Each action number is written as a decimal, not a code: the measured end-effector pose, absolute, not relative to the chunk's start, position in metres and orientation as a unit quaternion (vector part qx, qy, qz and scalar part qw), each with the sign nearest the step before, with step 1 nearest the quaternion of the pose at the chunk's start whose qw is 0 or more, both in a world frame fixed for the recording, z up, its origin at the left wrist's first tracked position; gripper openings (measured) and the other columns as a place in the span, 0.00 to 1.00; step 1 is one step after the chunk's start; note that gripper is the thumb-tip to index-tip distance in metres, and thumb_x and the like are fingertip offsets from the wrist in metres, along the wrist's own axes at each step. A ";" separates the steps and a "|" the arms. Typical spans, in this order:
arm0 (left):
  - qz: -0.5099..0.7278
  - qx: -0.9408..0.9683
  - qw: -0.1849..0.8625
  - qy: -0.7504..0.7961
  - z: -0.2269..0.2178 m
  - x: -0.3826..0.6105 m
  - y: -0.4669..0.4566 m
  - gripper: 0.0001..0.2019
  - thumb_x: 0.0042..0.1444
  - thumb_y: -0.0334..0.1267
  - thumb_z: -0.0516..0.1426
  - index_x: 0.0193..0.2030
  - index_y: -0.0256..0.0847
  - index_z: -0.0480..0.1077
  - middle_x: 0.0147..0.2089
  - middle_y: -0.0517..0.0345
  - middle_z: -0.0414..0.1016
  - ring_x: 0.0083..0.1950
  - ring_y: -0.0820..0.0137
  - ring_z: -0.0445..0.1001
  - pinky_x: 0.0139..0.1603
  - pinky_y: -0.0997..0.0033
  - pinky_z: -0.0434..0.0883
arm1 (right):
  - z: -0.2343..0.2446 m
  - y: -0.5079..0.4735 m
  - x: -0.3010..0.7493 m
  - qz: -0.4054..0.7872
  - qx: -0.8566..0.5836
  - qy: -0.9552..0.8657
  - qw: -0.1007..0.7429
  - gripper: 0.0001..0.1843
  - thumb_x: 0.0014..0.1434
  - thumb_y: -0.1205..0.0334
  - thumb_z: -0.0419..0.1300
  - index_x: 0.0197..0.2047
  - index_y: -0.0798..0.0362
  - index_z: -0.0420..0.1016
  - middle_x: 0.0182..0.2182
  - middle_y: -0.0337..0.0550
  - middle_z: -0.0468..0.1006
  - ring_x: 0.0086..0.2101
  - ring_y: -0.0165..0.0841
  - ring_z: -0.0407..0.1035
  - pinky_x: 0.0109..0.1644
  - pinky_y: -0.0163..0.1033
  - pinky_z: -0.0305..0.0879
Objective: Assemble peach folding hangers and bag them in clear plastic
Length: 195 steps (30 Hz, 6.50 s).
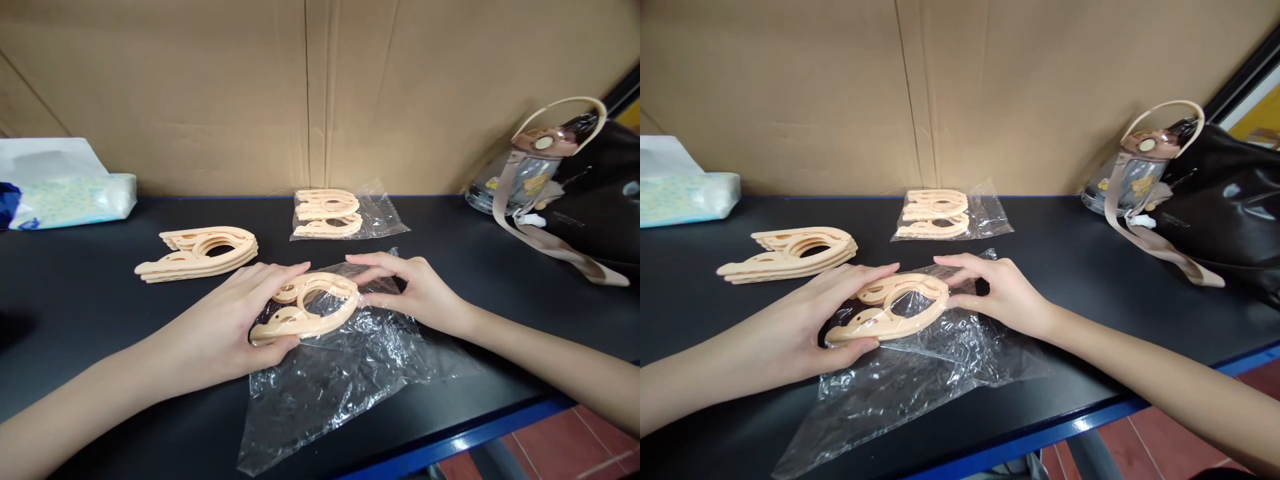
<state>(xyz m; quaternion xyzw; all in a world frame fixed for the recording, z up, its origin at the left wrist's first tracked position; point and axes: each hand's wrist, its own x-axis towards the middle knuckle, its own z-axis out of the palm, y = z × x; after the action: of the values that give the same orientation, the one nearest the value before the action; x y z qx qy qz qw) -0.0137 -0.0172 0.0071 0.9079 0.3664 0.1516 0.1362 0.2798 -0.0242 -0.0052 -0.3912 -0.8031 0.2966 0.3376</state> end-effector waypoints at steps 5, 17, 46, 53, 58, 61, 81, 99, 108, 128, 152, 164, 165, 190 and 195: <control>0.159 0.918 0.108 0.346 0.007 -0.014 -0.015 0.34 0.59 0.46 0.59 0.70 0.52 0.52 0.63 0.57 0.69 0.60 0.58 0.69 0.60 0.60 0.67 | -0.006 -0.025 0.279 0.232 -0.387 -0.823 0.345 0.27 0.59 0.62 0.68 0.61 0.50 0.72 0.44 0.36 0.86 0.43 0.31 0.79 0.46 0.35 0.72; 0.162 0.922 0.105 0.335 0.000 -0.013 -0.011 0.35 0.65 0.50 0.54 0.74 0.54 0.44 0.73 0.56 0.59 0.71 0.57 0.61 0.68 0.55 0.64 | -0.003 -0.024 0.289 0.200 -0.421 -0.818 0.336 0.31 0.59 0.62 0.68 0.63 0.51 0.65 0.41 0.35 0.86 0.40 0.30 0.80 0.45 0.35 0.71; 0.144 0.914 0.139 0.353 0.003 -0.022 -0.004 0.38 0.62 0.54 0.57 0.74 0.50 0.47 0.68 0.49 0.66 0.65 0.51 0.68 0.63 0.52 0.69 | -0.003 -0.029 0.292 0.171 -0.373 -0.845 0.343 0.27 0.62 0.63 0.64 0.63 0.48 0.64 0.38 0.37 0.84 0.39 0.31 0.80 0.51 0.38 0.73; 0.144 0.916 0.138 0.347 0.003 -0.019 -0.005 0.37 0.62 0.53 0.57 0.74 0.48 0.48 0.68 0.48 0.66 0.65 0.52 0.68 0.62 0.53 0.69 | -0.005 -0.029 0.286 0.118 -0.294 -0.908 0.275 0.30 0.67 0.66 0.57 0.70 0.46 0.57 0.48 0.45 0.78 0.47 0.34 0.72 0.51 0.41 0.72; 0.150 0.919 0.134 0.340 0.001 -0.019 -0.005 0.37 0.63 0.53 0.56 0.74 0.48 0.47 0.69 0.47 0.65 0.66 0.53 0.67 0.63 0.52 0.69 | -0.004 -0.025 0.277 0.029 -0.281 -0.934 0.217 0.31 0.69 0.68 0.54 0.72 0.49 0.52 0.44 0.43 0.80 0.39 0.35 0.67 0.47 0.42 0.69; 0.143 0.917 0.143 0.345 0.001 -0.020 -0.005 0.38 0.62 0.55 0.57 0.74 0.48 0.48 0.70 0.47 0.64 0.67 0.50 0.66 0.64 0.48 0.68 | -0.005 -0.024 0.277 -0.031 -0.288 -0.934 0.212 0.26 0.71 0.65 0.51 0.70 0.51 0.56 0.37 0.43 0.78 0.35 0.34 0.66 0.42 0.40 0.67; 0.135 0.918 0.147 0.342 0.004 -0.022 -0.003 0.41 0.60 0.58 0.58 0.74 0.50 0.46 0.73 0.49 0.59 0.70 0.50 0.62 0.68 0.46 0.64 | 0.001 -0.030 0.289 0.037 -0.322 -0.892 0.314 0.26 0.68 0.59 0.59 0.67 0.45 0.61 0.39 0.40 0.80 0.37 0.32 0.75 0.44 0.39 0.72; 0.108 0.949 0.094 0.281 -0.002 -0.022 -0.003 0.49 0.54 0.65 0.60 0.75 0.49 0.44 0.76 0.44 0.50 0.74 0.45 0.53 0.71 0.37 0.56 | 0.004 -0.034 0.292 0.110 -0.419 -0.859 0.273 0.32 0.63 0.71 0.55 0.69 0.49 0.55 0.38 0.35 0.85 0.35 0.32 0.76 0.40 0.38 0.71; 0.083 0.967 0.099 0.220 0.011 -0.015 -0.015 0.36 0.62 0.60 0.55 0.74 0.63 0.47 0.79 0.56 0.39 0.77 0.49 0.45 0.73 0.35 0.48 | 0.041 -0.007 0.290 -0.010 -0.457 -0.823 0.337 0.20 0.63 0.71 0.52 0.57 0.51 0.68 0.35 0.39 0.82 0.32 0.32 0.75 0.38 0.40 0.69; 0.073 0.966 0.134 0.209 0.009 -0.012 -0.013 0.53 0.50 0.67 0.61 0.76 0.46 0.45 0.78 0.47 0.45 0.78 0.46 0.40 0.73 0.34 0.42 | 0.039 0.086 0.107 0.086 -0.263 -0.947 0.165 0.38 0.59 0.47 0.65 0.63 0.59 0.58 0.53 0.58 0.76 0.52 0.49 0.70 0.55 0.53 0.61; 0.065 0.971 0.140 0.181 0.010 -0.008 -0.016 0.60 0.43 0.68 0.65 0.76 0.55 0.37 0.79 0.52 0.43 0.77 0.47 0.44 0.75 0.39 0.36 | 0.048 -0.059 0.354 -0.094 -0.504 -0.837 0.194 0.37 0.50 0.52 0.66 0.61 0.48 0.59 0.50 0.50 0.76 0.49 0.51 0.73 0.52 0.57 0.70; 0.091 0.967 0.131 0.199 0.009 -0.007 -0.020 0.59 0.42 0.67 0.65 0.76 0.56 0.41 0.78 0.52 0.46 0.76 0.45 0.46 0.74 0.37 0.40 | 0.039 -0.086 0.343 0.056 -0.468 -0.872 0.131 0.38 0.47 0.59 0.68 0.60 0.46 0.61 0.51 0.50 0.75 0.51 0.49 0.72 0.50 0.52 0.74; 0.084 0.969 0.133 0.193 0.009 -0.007 -0.020 0.59 0.43 0.67 0.65 0.76 0.55 0.40 0.78 0.51 0.46 0.76 0.45 0.46 0.74 0.36 0.40 | 0.040 -0.085 0.338 0.069 -0.456 -0.878 0.126 0.38 0.47 0.60 0.68 0.61 0.47 0.61 0.51 0.49 0.75 0.52 0.48 0.72 0.50 0.51 0.74; 0.132 0.948 0.174 0.230 0.011 -0.011 -0.024 0.30 0.58 0.67 0.54 0.60 0.52 0.69 0.77 0.55 0.50 0.77 0.48 0.47 0.74 0.38 0.44 | 0.035 -0.081 0.346 0.207 -0.458 -0.859 0.093 0.37 0.58 0.59 0.66 0.69 0.38 0.60 0.61 0.41 0.73 0.58 0.41 0.71 0.60 0.45 0.72; 0.099 0.952 0.167 0.237 0.012 -0.007 -0.024 0.38 0.53 0.66 0.60 0.68 0.55 0.61 0.77 0.53 0.49 0.77 0.46 0.45 0.73 0.34 0.43 | 0.032 -0.078 0.333 0.174 -0.468 -0.858 0.118 0.29 0.59 0.53 0.66 0.63 0.42 0.68 0.57 0.44 0.76 0.52 0.43 0.73 0.54 0.49 0.73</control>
<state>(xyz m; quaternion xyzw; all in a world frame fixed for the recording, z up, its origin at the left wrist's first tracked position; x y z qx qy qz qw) -0.0069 -0.0241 0.0120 0.9519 0.2366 0.0991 0.1673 0.3333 -0.0785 0.0316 -0.4679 -0.8585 0.1740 0.1177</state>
